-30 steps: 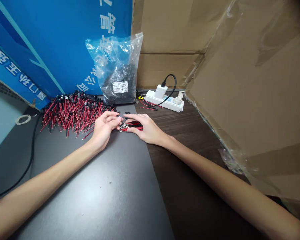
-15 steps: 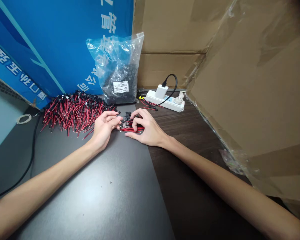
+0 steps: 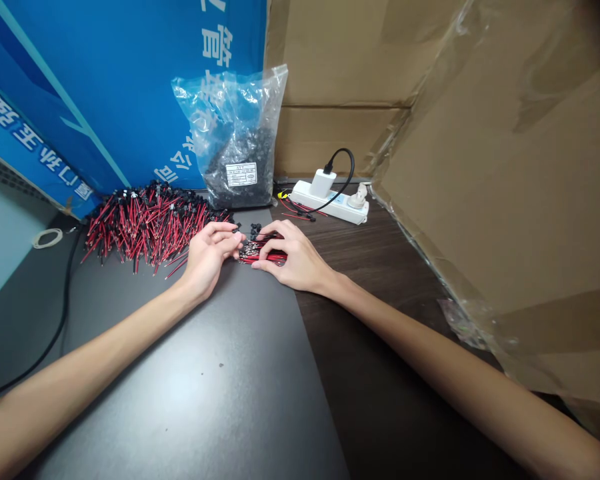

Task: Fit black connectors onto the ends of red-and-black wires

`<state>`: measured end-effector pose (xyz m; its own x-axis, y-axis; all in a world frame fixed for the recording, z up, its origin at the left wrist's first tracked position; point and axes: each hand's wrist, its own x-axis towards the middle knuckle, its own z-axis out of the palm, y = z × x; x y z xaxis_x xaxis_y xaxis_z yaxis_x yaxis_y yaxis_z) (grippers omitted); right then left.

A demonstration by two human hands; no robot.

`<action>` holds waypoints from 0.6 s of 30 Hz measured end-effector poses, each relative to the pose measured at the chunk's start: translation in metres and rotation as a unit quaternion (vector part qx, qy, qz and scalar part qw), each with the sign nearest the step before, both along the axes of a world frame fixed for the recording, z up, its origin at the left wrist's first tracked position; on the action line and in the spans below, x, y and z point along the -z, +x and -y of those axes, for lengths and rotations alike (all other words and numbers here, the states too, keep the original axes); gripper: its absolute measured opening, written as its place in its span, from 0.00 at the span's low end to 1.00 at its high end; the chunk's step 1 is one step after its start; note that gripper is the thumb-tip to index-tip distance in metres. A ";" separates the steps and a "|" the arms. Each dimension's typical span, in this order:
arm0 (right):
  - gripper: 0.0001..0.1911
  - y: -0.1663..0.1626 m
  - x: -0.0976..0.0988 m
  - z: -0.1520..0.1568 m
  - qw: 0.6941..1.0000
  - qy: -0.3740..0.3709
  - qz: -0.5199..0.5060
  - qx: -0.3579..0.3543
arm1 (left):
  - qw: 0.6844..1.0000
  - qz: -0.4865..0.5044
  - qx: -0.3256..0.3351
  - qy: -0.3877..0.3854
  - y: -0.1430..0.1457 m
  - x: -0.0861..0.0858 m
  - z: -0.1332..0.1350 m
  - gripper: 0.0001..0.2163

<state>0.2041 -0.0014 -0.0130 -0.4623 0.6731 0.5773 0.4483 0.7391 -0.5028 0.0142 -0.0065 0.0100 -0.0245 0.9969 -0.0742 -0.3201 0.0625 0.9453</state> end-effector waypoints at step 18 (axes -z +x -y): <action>0.09 -0.001 -0.003 -0.002 0.998 -0.013 -0.062 0.013 | 0.998 0.044 -0.032 -0.028 -0.001 -0.005 -0.002 0.03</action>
<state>0.2035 0.0003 -0.0104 -0.3712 0.6996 0.6105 0.4001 0.7138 -0.5748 0.0133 -0.0043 0.0146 -0.0788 0.9877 -0.1352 -0.4068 0.0920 0.9089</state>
